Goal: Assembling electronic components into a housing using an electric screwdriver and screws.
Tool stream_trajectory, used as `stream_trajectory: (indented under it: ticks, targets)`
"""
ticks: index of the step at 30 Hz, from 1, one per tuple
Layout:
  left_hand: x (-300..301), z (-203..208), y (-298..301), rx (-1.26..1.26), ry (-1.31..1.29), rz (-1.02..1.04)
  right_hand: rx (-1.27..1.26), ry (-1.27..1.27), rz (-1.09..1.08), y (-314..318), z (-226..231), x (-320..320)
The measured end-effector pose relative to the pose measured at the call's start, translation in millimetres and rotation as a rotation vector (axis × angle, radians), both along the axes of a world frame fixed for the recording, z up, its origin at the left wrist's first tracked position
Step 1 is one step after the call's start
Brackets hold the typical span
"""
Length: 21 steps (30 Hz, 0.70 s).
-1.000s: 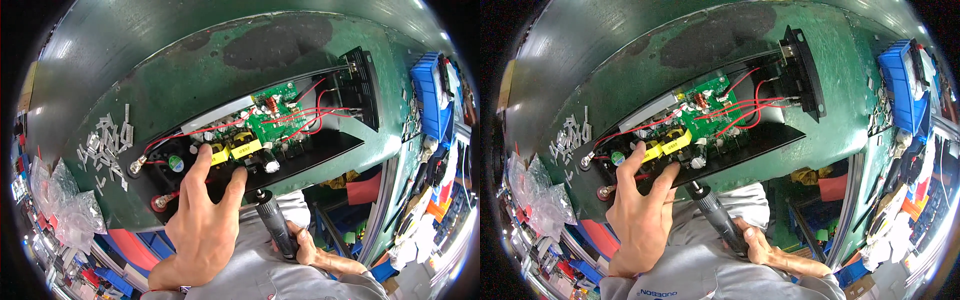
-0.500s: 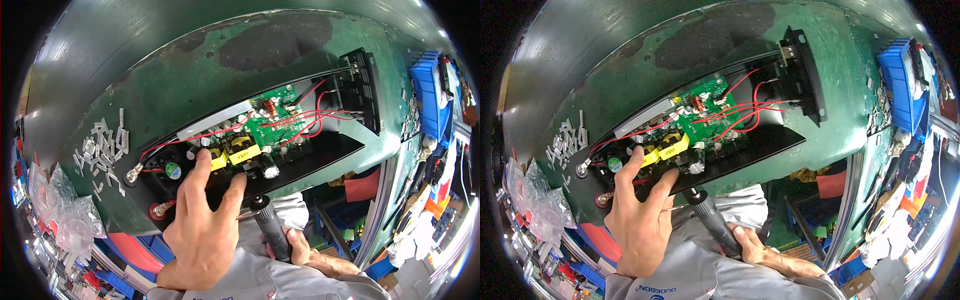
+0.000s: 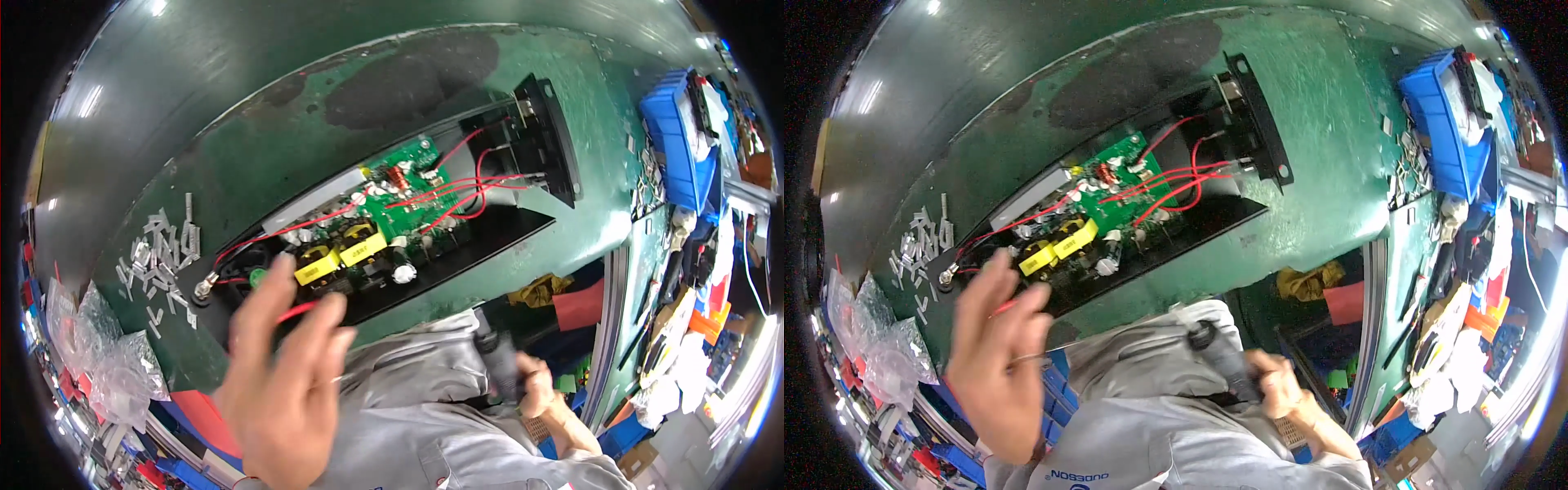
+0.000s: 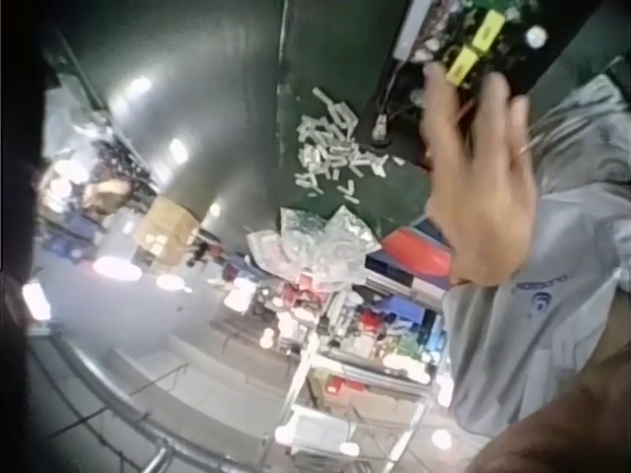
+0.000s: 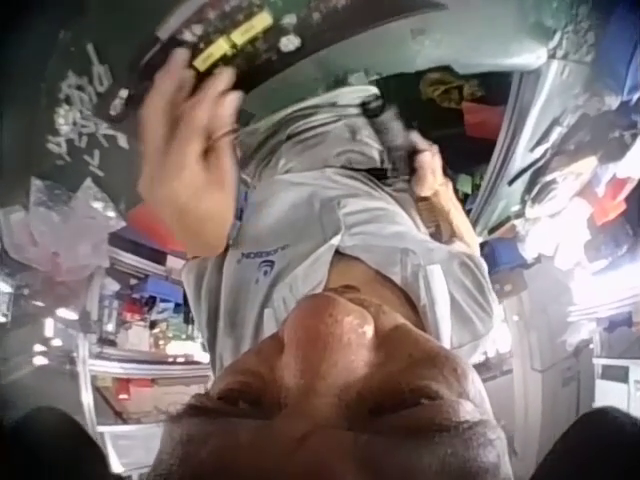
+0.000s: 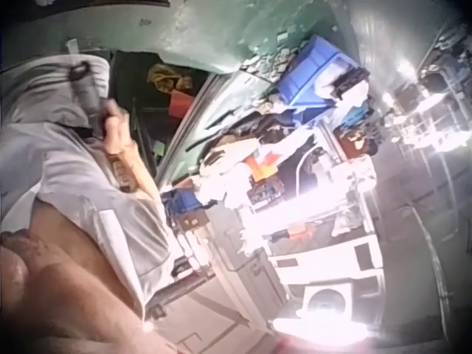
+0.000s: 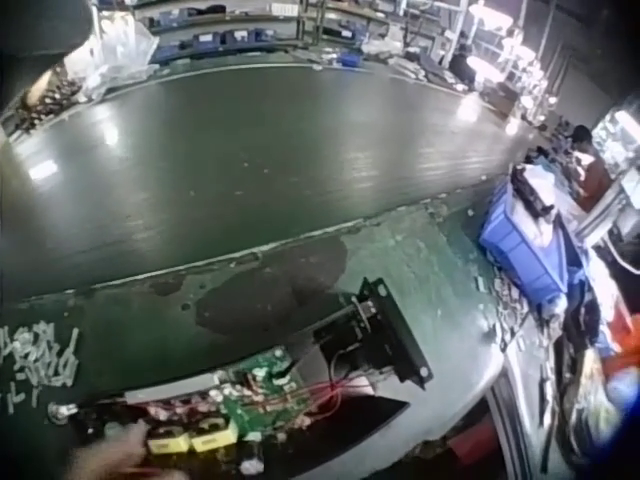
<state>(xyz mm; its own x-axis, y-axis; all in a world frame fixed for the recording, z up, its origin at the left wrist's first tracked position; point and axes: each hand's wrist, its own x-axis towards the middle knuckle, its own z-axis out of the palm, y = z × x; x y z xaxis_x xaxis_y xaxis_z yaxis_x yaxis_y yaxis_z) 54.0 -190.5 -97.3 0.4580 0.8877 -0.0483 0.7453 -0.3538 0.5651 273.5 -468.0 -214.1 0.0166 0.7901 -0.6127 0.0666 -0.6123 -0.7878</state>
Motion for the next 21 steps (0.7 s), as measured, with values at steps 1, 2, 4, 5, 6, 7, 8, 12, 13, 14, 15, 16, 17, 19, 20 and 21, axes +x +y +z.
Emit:
stream_trajectory:
  ticks: [1,2,4,5,6,7,8,12,13,14,15,16,17,19,20,21]
  targets:
    - [-1,-1,5,0.053,-0.042,0.009,-0.069,0.024,-0.284,0,3,0]
    - [-4,-5,10,0.106,-0.084,0.022,-0.134,0.045,-0.568,2,6,2]
    - [-11,5,8,0.100,-0.188,0.279,0.141,-0.073,-0.695,30,21,20]
    - [-27,2,13,0.216,-0.136,0.185,0.163,-0.226,-0.683,48,32,29]
    - [-37,-2,9,0.239,-0.173,0.305,0.186,-0.366,-0.664,68,37,36]
    - [-48,-7,7,0.208,-0.114,0.373,0.131,-0.460,-0.674,79,40,45]
    - [-60,-9,5,0.183,-0.052,0.448,0.081,-0.549,-0.675,90,42,55]
    - [-87,-42,-7,0.178,-0.094,0.577,0.153,-1.133,-0.431,142,48,80]
    - [-81,-45,-10,0.146,-0.094,0.603,0.263,-1.337,-0.321,149,51,84]
    - [-77,-49,-13,0.113,-0.100,0.627,0.428,-1.436,-0.291,154,54,83]
    - [-75,-53,-16,0.038,-0.185,0.645,0.488,-1.308,-0.290,158,56,80]
    - [-73,-57,-18,0.035,-0.200,0.643,0.544,-1.182,-0.288,163,57,74]
    - [-70,-61,-20,0.111,-0.208,0.624,0.552,-1.085,-0.277,170,51,63]
    - [-69,-64,-23,0.083,-0.256,0.653,0.591,-1.034,-0.197,180,38,50]
    - [-64,-62,-21,0.092,-0.247,0.655,0.622,-1.003,-0.175,184,30,49]
    - [-60,-63,-18,0.120,-0.249,0.668,0.639,-0.977,-0.179,184,24,50]
